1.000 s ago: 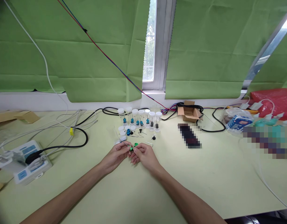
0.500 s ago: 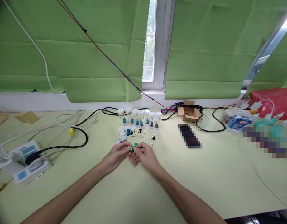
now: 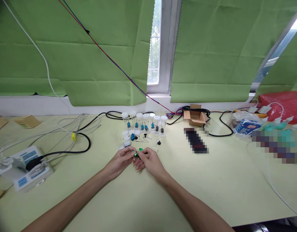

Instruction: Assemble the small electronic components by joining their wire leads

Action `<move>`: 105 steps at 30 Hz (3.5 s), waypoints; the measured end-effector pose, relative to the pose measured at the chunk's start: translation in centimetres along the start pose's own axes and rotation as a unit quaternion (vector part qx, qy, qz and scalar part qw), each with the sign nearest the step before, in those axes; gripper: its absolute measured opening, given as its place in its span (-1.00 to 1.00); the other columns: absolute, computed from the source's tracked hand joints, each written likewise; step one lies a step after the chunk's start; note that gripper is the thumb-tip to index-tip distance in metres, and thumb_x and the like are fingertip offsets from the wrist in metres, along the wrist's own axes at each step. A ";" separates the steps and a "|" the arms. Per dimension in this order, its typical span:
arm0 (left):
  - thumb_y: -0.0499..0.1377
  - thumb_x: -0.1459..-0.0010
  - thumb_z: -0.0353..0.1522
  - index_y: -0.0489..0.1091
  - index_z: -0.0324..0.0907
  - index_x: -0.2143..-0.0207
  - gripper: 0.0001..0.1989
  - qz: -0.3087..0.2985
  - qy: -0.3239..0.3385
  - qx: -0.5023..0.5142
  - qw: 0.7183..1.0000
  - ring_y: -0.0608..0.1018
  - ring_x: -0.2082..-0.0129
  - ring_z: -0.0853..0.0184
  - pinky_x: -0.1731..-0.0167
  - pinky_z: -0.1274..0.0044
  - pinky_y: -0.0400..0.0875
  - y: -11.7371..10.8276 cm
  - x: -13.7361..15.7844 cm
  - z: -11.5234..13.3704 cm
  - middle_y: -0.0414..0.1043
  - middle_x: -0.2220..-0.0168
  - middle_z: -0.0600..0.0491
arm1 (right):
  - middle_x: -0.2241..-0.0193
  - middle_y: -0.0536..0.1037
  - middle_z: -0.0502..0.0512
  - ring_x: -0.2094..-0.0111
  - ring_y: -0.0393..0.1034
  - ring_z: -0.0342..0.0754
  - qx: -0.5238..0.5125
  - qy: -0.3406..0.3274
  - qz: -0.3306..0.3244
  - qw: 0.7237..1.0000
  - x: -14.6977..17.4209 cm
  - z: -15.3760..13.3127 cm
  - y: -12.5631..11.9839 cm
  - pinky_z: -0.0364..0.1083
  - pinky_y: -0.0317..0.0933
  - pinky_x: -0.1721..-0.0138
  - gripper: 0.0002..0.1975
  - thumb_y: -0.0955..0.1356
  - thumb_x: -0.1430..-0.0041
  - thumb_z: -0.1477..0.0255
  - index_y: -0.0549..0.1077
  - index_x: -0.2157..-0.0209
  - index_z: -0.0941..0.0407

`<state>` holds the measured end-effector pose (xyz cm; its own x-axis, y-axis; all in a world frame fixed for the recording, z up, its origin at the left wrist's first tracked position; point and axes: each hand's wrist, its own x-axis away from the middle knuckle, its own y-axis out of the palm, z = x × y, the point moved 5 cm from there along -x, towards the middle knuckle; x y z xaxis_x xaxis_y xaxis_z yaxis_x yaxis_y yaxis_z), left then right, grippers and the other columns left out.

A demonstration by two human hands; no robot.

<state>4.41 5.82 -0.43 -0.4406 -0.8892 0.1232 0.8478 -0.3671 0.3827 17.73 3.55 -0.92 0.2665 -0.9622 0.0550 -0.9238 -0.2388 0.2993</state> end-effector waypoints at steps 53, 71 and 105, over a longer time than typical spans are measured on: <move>0.33 -0.07 -0.34 0.44 -0.21 0.29 -0.82 -0.019 0.003 -0.021 1.000 0.45 0.45 0.43 0.36 0.55 0.33 0.5 0.3 0.1 0.42 0.39 0.08 | 0.65 0.54 0.00 0.71 0.40 -0.10 0.022 0.030 0.000 0.999 -0.1 0.2 0.1 -0.18 0.26 0.70 -0.47 0.34 -0.05 -0.09 0.20 0.27 0.08; 0.34 -0.04 -0.27 0.42 -0.21 0.29 -0.76 0.058 0.062 -0.110 0.990 0.49 0.44 0.37 0.37 0.52 0.36 0.4 0.4 -0.1 0.47 0.45 0.07 | 0.58 0.55 0.04 0.57 0.45 -0.11 -0.055 0.026 0.058 0.996 0.3 0.0 -0.2 -0.10 0.38 0.45 -0.52 0.52 0.12 0.09 0.34 0.35 0.13; 0.38 0.01 -0.32 0.47 -0.23 0.30 -0.76 0.043 0.031 0.014 0.999 0.48 0.45 0.42 0.33 0.55 0.39 0.3 0.3 0.0 0.46 0.43 0.06 | 0.42 0.52 0.06 0.40 0.50 -0.03 0.047 -0.078 0.086 0.992 0.1 -0.9 -1.0 0.01 0.42 0.25 -0.65 0.52 0.11 0.25 0.39 0.37 0.11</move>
<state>4.56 5.46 -0.24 -0.3470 -0.9325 0.1002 0.8729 -0.2821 0.3982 18.95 3.80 -0.35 0.0632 -0.9966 -0.0532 -0.9755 -0.0729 0.2076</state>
